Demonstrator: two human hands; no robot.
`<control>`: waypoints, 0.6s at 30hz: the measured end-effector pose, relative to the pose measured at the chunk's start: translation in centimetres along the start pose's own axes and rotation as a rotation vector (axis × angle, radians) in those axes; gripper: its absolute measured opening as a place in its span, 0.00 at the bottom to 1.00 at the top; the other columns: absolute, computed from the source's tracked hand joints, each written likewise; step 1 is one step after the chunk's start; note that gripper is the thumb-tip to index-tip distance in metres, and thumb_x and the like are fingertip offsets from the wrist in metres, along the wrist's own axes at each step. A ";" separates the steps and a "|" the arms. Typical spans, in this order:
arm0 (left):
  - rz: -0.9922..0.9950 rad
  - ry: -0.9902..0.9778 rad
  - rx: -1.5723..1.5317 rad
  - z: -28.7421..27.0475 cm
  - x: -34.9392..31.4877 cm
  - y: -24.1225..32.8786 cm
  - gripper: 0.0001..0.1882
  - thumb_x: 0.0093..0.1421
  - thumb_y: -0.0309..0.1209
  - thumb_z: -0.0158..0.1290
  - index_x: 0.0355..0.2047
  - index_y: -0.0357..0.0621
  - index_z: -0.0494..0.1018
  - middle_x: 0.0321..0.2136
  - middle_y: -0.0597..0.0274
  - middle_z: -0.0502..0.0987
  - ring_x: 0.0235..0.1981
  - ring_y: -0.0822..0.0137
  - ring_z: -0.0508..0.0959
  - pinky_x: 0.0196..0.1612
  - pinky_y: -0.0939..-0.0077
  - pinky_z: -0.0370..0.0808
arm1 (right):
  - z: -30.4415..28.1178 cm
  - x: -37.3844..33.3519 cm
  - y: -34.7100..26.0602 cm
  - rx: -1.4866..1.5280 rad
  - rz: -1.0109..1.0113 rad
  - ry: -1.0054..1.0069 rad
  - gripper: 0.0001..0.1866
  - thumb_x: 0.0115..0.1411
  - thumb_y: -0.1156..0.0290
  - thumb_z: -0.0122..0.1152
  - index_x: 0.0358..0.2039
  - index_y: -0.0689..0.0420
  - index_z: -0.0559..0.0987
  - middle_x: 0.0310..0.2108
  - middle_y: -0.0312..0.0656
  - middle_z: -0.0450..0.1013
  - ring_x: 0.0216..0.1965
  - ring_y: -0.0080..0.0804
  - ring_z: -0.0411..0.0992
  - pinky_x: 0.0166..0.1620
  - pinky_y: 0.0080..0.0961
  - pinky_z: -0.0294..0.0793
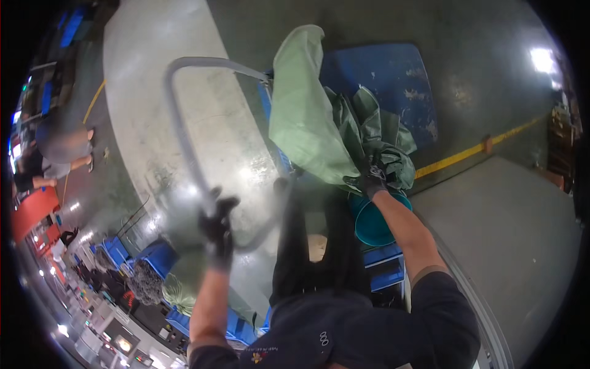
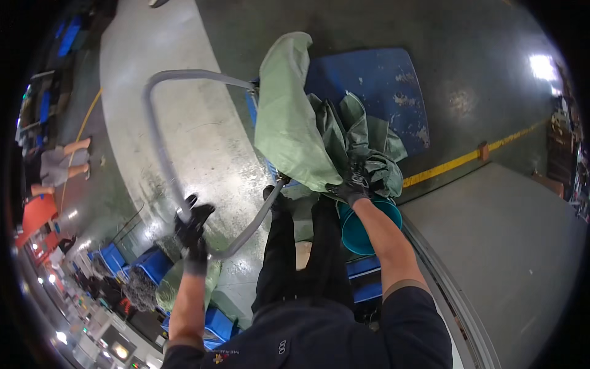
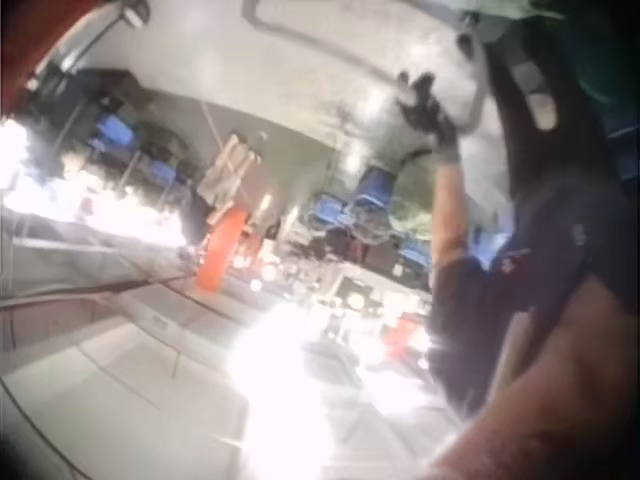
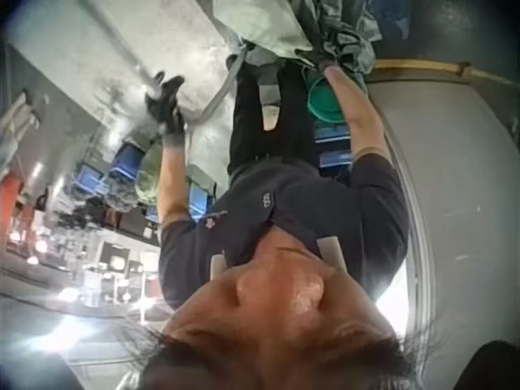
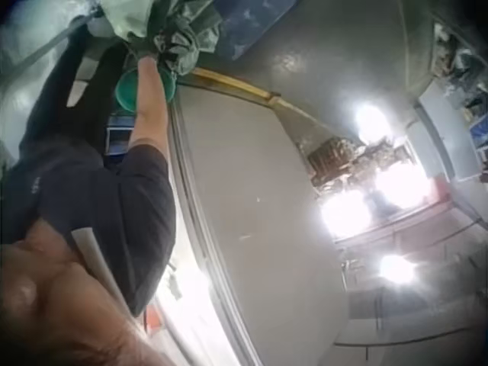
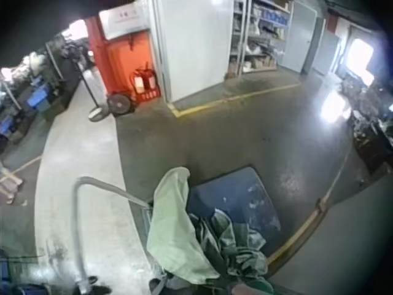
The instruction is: Transferring metal shavings from blue bins into a large green sack using a plastic container as a scoop, then sealing the sack.
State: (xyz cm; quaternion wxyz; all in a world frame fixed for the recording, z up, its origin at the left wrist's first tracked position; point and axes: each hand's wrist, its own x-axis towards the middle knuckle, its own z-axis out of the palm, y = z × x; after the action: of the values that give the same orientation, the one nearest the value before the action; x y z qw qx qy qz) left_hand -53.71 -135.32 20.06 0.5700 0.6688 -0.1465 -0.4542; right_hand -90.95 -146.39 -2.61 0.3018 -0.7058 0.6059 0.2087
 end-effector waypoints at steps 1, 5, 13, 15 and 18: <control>0.106 -0.012 0.213 -1.0 0.1 -1.0 0.23 0.60 0.28 0.42 0.53 0.26 0.58 0.33 0.42 0.77 0.36 0.53 0.79 0.45 0.62 0.75 | 1.8 2.3 -0.1 0.019 -0.024 0.066 0.66 0.36 0.34 0.63 0.66 0.56 0.42 0.65 0.55 0.41 0.66 0.54 0.38 0.64 0.45 0.41; -0.045 -0.029 0.945 -3.6 -2.3 -1.1 0.28 0.67 0.45 0.33 0.56 0.32 0.55 0.41 0.50 0.75 0.38 0.67 0.75 0.34 0.83 0.73 | 10.2 14.5 3.8 0.015 0.155 0.413 0.66 0.34 0.38 0.66 0.65 0.56 0.42 0.65 0.56 0.43 0.66 0.53 0.39 0.65 0.47 0.39; -0.068 0.233 0.861 -19.9 -9.7 -2.9 0.18 0.64 0.29 0.36 0.52 0.32 0.60 0.39 0.50 0.75 0.35 0.69 0.75 0.33 0.85 0.72 | 21.8 24.4 6.2 0.284 0.197 0.204 0.47 0.47 0.48 0.63 0.63 0.51 0.54 0.61 0.49 0.55 0.60 0.45 0.54 0.59 0.36 0.58; -0.037 0.159 0.855 -18.8 -8.0 -6.3 0.18 0.64 0.28 0.36 0.52 0.32 0.60 0.39 0.51 0.75 0.35 0.69 0.75 0.33 0.84 0.72 | 22.1 25.7 12.3 0.848 0.302 0.243 0.32 0.52 0.51 0.57 0.56 0.50 0.67 0.53 0.45 0.67 0.52 0.42 0.65 0.52 0.36 0.66; 0.051 0.201 1.037 -14.8 -7.5 -3.3 0.17 0.63 0.26 0.37 0.51 0.32 0.61 0.39 0.51 0.76 0.35 0.68 0.75 0.34 0.83 0.72 | 17.0 21.6 0.0 0.427 0.227 -0.098 0.23 0.56 0.55 0.54 0.50 0.52 0.73 0.44 0.43 0.74 0.45 0.39 0.71 0.51 0.31 0.66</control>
State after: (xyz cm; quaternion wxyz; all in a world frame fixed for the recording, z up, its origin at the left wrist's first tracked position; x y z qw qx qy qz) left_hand -47.40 -119.67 19.47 0.1866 0.8993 -0.3130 -0.2418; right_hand -85.91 -150.65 -29.28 0.4477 -0.5424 0.6964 0.1428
